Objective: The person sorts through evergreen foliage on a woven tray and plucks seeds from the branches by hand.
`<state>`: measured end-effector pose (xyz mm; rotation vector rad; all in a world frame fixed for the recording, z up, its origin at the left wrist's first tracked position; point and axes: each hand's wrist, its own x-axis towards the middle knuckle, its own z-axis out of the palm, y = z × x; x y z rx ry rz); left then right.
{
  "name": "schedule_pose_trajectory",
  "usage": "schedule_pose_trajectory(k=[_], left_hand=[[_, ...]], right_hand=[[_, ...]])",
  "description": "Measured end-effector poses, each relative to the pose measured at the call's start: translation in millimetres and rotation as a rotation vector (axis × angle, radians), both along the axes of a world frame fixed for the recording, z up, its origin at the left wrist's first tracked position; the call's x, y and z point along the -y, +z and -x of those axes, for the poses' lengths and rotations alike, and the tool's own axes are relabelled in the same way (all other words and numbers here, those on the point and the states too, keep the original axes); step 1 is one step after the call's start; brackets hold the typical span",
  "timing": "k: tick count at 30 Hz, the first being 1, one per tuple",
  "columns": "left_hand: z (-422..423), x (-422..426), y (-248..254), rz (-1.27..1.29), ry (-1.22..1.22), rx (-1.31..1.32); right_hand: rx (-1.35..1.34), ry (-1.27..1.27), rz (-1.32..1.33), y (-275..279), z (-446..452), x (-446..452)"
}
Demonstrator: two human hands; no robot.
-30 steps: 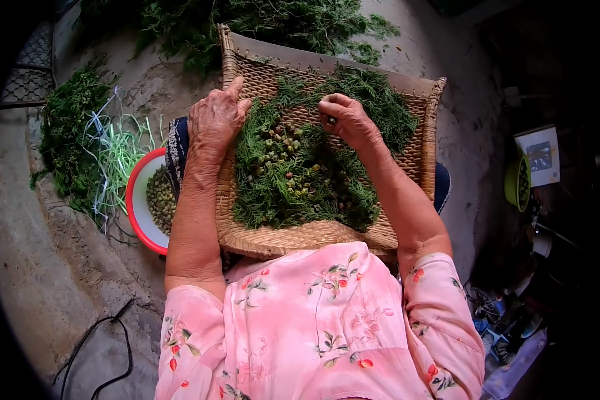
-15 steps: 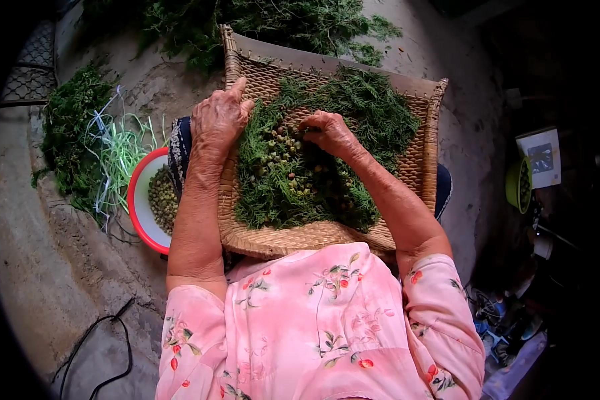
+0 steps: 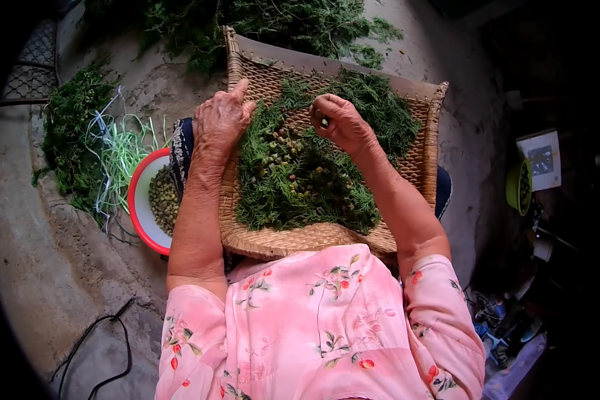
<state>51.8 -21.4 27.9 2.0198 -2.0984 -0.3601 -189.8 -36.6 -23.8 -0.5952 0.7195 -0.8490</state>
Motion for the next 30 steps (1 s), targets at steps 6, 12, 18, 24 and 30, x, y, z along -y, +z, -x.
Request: schedule_pose_trajectory(k=[6,12,18,24,30], left_hand=[[-1.0,1.0,-1.8,-0.014,-0.007,-0.004],[-0.8,0.3,-0.1,-0.014,-0.013,-0.014],[0.1,0.9,1.6,-0.034,-0.006,0.002],[-0.7,0.1,-2.8,-0.009,-0.003,0.007],[-1.4,0.2,-1.3,-0.004,-0.004,-0.010]], right_hand=[[-0.981,0.039,0.858,-26.5,-20.5,-6.9],[-1.196,0.150,1.037,-29.7,-30.9,-15.0],[-1.255,0.162,1.046,-29.9,-39.0,-19.1],[-1.102,0.127,0.896,-28.1,-33.8,-14.0],[-0.100,-0.003,-0.018,-13.2,-5.0,-1.3]])
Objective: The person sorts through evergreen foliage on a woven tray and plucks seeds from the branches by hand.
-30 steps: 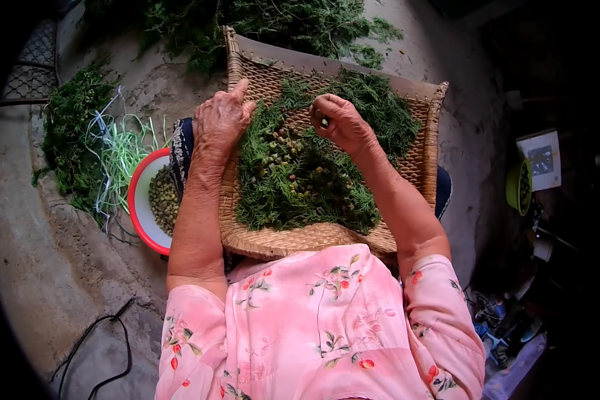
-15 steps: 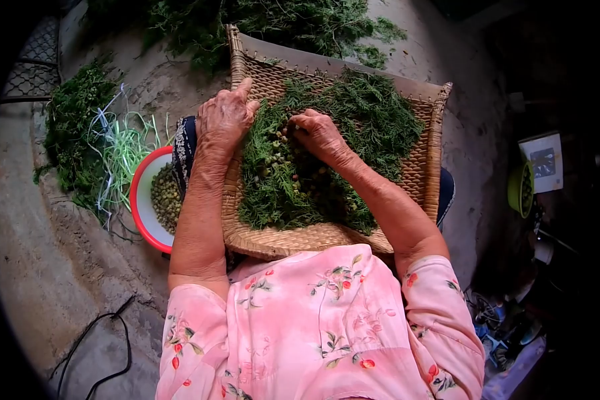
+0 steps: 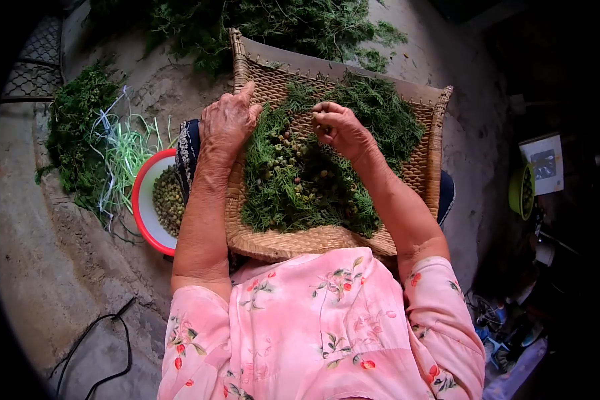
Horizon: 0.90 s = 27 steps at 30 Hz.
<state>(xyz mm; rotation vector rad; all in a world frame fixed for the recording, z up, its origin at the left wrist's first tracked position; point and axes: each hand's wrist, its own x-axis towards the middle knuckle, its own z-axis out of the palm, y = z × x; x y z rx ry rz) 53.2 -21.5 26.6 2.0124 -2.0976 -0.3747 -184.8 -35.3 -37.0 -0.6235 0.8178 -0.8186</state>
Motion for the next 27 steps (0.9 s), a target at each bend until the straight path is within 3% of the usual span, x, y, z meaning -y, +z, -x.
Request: schedule_pose_trajectory(k=[3,6,12,15,16,18,20,22,26,27], left_hand=[[-0.1,0.6,-1.1,0.011,-0.001,0.005],[1.3,0.0,0.8,0.004,-0.004,0.020],[1.1,-2.7,1.4,-0.032,0.020,0.020],[0.8,-3.0,-5.8,0.161,-0.040,0.027],[1.4,-1.6,-6.2,0.186,-0.022,0.013],[0.7,-0.3,-9.0,0.211,-0.001,0.001],[0.2,-0.3,-12.6,0.292,-0.033,-0.021],[0.4,-0.7,-12.9,0.288,-0.031,-0.021],[1.6,-2.3,-12.5,0.374,-0.038,-0.011],[1.5,-1.4,-14.8,0.375,-0.050,-0.006]], right_hand=[[0.237,0.021,-0.007,8.5,8.8,4.2],[0.209,0.028,-0.001,31.6,-3.1,-0.3],[0.181,0.097,-0.004,15.1,-18.8,10.0],[-0.375,0.044,0.154,5.3,-26.3,14.3],[-0.374,0.044,0.154,-0.8,-27.6,15.3],[-0.814,-0.024,0.736,-13.4,-33.8,16.5],[-0.867,-0.060,0.859,-20.8,-39.5,19.9],[-1.095,0.051,1.043,-26.5,-42.3,22.0],[-1.028,-0.009,1.018,-29.5,-43.7,20.1],[-0.865,-0.028,0.807,-27.8,-40.5,19.7]])
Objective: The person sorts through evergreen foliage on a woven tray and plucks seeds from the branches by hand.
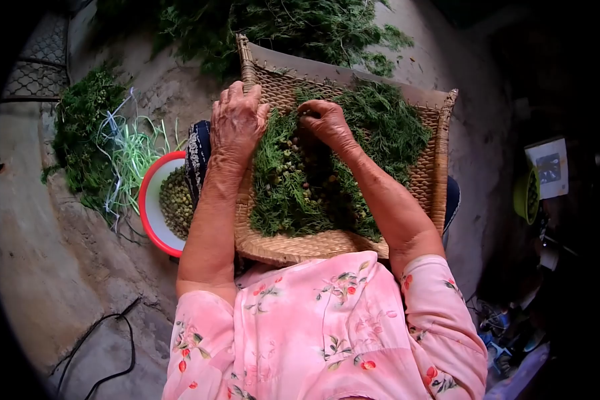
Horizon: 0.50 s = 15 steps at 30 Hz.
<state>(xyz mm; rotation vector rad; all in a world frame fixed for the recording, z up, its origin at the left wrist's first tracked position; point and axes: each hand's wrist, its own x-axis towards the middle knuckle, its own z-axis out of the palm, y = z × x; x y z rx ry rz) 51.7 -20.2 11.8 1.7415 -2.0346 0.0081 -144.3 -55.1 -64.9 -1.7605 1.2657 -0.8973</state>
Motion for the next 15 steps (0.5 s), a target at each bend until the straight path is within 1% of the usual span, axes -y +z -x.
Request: schedule_pose_trajectory(k=[2,3,5,6,7,9,10,11,13,14,15], left_hand=[[-0.7,2.3,-4.4,0.187,-0.034,0.033],[0.2,2.7,-3.2,0.188,-0.047,0.040],[2.8,3.5,2.1,-0.008,-0.061,0.130],[3.1,6.5,-3.1,0.040,-0.099,0.151],[5.7,9.6,-1.0,0.045,-0.115,0.163],[13.4,14.9,3.5,0.031,-0.185,0.272],[18.0,20.7,1.2,0.125,-0.215,0.272],[23.1,26.8,-0.7,0.128,-0.229,0.285],[33.3,37.2,-5.5,-0.103,-0.295,0.238],[37.4,40.6,-13.1,-0.098,-0.342,0.185],[39.6,43.7,-20.5,-0.099,-0.353,0.198]], right_hand=[[0.377,-0.056,-0.403,15.3,14.0,-0.6],[0.574,-0.074,-0.611,20.9,24.5,-1.3],[0.907,-0.203,-0.721,19.7,40.6,-1.8],[0.959,-0.211,-0.725,19.7,49.2,-0.5],[0.976,-0.219,-0.715,18.6,55.7,1.8],[1.114,-0.262,-0.768,15.1,67.2,4.7],[1.120,-0.251,-0.754,15.0,70.0,5.2],[1.140,-0.256,-0.747,13.7,71.7,6.3],[1.155,-0.298,-0.755,10.5,72.0,8.6],[1.152,-0.275,-0.743,13.0,71.5,9.1],[1.168,-0.281,-0.739,15.4,71.5,8.9]])
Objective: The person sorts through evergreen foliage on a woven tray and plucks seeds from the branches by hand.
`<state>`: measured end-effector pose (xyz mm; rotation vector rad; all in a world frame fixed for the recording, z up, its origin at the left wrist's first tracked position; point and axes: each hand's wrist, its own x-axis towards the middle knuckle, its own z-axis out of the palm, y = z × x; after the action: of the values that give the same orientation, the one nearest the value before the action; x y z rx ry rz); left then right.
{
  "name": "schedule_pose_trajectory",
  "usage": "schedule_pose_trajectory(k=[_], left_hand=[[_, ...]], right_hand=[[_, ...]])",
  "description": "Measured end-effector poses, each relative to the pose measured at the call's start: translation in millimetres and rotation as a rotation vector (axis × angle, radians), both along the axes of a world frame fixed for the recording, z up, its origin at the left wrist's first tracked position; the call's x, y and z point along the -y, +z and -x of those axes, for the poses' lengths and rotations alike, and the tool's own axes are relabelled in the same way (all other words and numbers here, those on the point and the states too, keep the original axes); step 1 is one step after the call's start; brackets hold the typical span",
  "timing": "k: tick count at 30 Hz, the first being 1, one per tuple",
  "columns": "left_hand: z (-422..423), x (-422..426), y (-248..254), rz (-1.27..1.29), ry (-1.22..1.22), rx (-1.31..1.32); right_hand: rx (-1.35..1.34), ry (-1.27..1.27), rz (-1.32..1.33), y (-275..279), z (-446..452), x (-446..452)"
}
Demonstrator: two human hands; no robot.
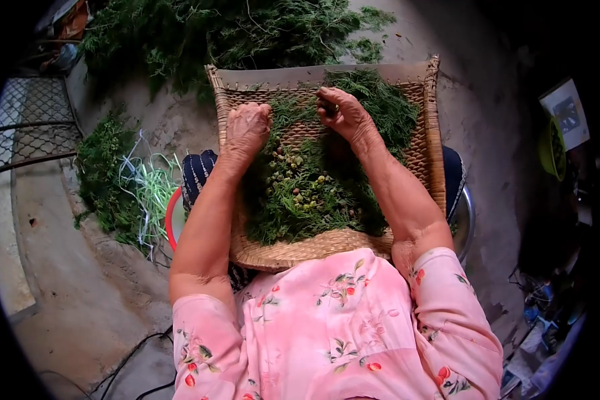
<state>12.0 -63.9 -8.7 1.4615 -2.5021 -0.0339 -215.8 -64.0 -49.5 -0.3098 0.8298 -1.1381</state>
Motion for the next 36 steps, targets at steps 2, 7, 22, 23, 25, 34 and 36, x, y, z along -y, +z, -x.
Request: schedule_pose_trajectory(k=[2,7,22,23,25,34,36], left_hand=[[5.7,6.9,-14.7,-0.110,0.009,0.092],[14.6,4.0,-38.9,0.009,0.098,0.080],[102.3,-57.1,63.4,-0.323,-0.195,-0.756],[102.4,-56.6,61.9,-0.406,-0.193,-0.794],[98.3,-56.1,60.2,-0.489,-0.167,-0.857],[16.9,-35.4,0.8,-0.391,0.143,-0.216],[14.0,-37.2,-12.9,-0.348,0.085,0.090]], right_hand=[[-0.085,0.039,-0.022,10.0,2.8,0.0],[-0.186,-0.033,-0.044,48.1,20.6,-1.2],[0.035,-0.023,-0.208,65.7,8.4,-66.6],[0.057,-0.017,-0.196,67.3,7.0,-66.5],[0.063,0.008,-0.188,61.7,7.8,-65.7],[0.054,-0.002,-0.161,50.3,27.2,-59.5],[0.029,-0.004,-0.165,49.6,28.1,-58.2]])
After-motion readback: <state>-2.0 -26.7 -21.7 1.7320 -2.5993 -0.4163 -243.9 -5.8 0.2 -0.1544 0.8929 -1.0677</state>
